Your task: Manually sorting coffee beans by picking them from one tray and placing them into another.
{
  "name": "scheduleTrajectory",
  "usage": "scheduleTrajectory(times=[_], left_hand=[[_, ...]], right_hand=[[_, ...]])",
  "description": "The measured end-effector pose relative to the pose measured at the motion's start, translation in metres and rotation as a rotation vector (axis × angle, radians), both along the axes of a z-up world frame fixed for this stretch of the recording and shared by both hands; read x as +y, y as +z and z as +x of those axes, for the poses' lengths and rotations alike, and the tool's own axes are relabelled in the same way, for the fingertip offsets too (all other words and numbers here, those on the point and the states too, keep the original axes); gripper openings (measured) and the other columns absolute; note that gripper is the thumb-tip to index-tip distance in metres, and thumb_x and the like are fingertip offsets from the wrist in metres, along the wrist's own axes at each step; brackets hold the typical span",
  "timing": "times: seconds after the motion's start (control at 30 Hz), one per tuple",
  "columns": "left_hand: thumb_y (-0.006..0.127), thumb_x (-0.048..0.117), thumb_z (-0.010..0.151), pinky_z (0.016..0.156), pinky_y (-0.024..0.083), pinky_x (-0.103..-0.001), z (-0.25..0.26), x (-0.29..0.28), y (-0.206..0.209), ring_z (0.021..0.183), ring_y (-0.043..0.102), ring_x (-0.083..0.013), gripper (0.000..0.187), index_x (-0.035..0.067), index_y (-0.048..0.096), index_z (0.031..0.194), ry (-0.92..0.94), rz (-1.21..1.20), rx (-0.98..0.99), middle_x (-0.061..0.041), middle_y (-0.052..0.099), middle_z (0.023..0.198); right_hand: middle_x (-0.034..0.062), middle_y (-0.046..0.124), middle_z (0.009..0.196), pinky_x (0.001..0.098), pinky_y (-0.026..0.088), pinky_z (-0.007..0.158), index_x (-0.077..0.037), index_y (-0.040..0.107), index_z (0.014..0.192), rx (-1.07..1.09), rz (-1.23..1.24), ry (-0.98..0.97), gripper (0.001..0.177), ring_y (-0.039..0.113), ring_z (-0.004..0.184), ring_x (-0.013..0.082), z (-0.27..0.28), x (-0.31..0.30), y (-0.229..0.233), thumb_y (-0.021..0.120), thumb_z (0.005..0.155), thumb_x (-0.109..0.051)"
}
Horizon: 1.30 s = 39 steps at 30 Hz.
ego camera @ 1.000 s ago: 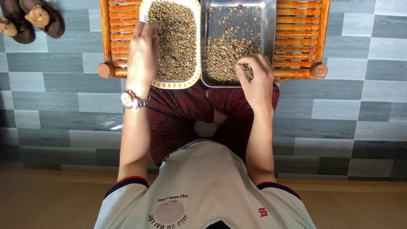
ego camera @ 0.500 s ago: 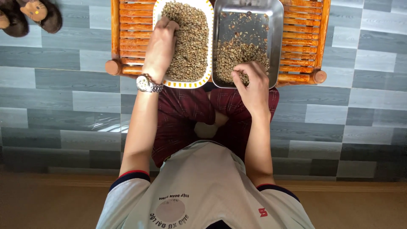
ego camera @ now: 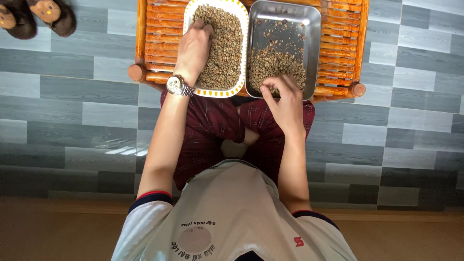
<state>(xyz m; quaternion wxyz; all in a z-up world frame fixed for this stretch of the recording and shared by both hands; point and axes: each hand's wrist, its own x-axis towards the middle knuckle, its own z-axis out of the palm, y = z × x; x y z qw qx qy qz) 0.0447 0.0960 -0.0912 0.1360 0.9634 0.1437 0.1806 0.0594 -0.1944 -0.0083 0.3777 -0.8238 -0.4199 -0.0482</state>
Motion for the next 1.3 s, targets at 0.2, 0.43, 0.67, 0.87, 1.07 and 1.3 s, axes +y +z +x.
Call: scheduleTrajectory(times=[0.2, 0.43, 0.67, 0.87, 1.07, 1.3], left_hand=[[0.072, -0.004, 0.084, 0.08, 0.059, -0.041, -0.02, -0.007, 0.021, 0.08, 0.067, -0.0301, 0.005, -0.003, 0.069, 0.086, -0.075, -0.045, -0.178, -0.015, 0.065, 0.098], [0.071, -0.014, 0.081, 0.067, 0.063, -0.031, -0.031, -0.022, 0.047, 0.067, 0.064, -0.0215, 0.009, -0.005, 0.069, 0.081, -0.105, -0.138, -0.253, -0.014, 0.066, 0.09], [0.071, -0.008, 0.088, 0.064, 0.058, -0.027, -0.043, -0.031, 0.046, 0.069, 0.065, -0.0184, 0.004, -0.005, 0.073, 0.089, -0.091, -0.39, -0.339, -0.013, 0.074, 0.086], [0.067, 0.002, 0.098, 0.077, 0.061, -0.033, -0.064, -0.073, 0.05, 0.081, 0.071, -0.026, 0.008, -0.001, 0.072, 0.094, -0.158, -0.47, -0.321, -0.013, 0.07, 0.087], [0.07, 0.012, 0.098, 0.079, 0.06, -0.039, -0.08, -0.109, 0.066, 0.087, 0.071, -0.0338, 0.008, 0.006, 0.072, 0.104, -0.169, -0.378, -0.263, -0.008, 0.064, 0.085], [0.072, 0.011, 0.097, 0.076, 0.06, -0.038, -0.078, -0.122, 0.071, 0.085, 0.072, -0.0316, 0.007, 0.009, 0.074, 0.103, -0.153, -0.424, -0.291, -0.006, 0.065, 0.083]], right_hand=[[0.0067, 0.072, 0.093, 0.031, 0.053, 0.073, -0.005, 0.068, 0.099, 0.005, -0.003, -0.011, 0.011, 0.065, 0.083, 0.0191, 0.003, -0.003, -0.004, 0.075, 0.091, -0.005], [0.0071, 0.069, 0.091, 0.0316, 0.053, 0.072, -0.004, 0.066, 0.098, 0.007, 0.013, -0.003, 0.012, 0.064, 0.082, 0.0197, 0.001, -0.002, -0.002, 0.076, 0.091, -0.004], [0.0064, 0.069, 0.09, 0.0297, 0.051, 0.071, -0.005, 0.067, 0.098, -0.01, 0.006, 0.019, 0.011, 0.062, 0.08, 0.0181, 0.007, 0.006, -0.015, 0.075, 0.091, -0.003], [0.0092, 0.068, 0.086, 0.0315, 0.051, 0.07, -0.004, 0.069, 0.099, 0.079, 0.095, 0.117, 0.004, 0.063, 0.078, 0.0209, 0.018, 0.037, -0.044, 0.068, 0.099, -0.008], [0.0105, 0.067, 0.081, 0.0355, 0.049, 0.064, -0.004, 0.071, 0.094, 0.15, 0.152, 0.149, 0.008, 0.063, 0.073, 0.0242, 0.009, 0.049, -0.025, 0.067, 0.1, -0.008], [0.0098, 0.065, 0.077, 0.035, 0.048, 0.053, -0.007, 0.07, 0.09, 0.209, 0.27, 0.134, 0.009, 0.061, 0.064, 0.0242, 0.01, 0.038, -0.018, 0.071, 0.098, -0.011]])
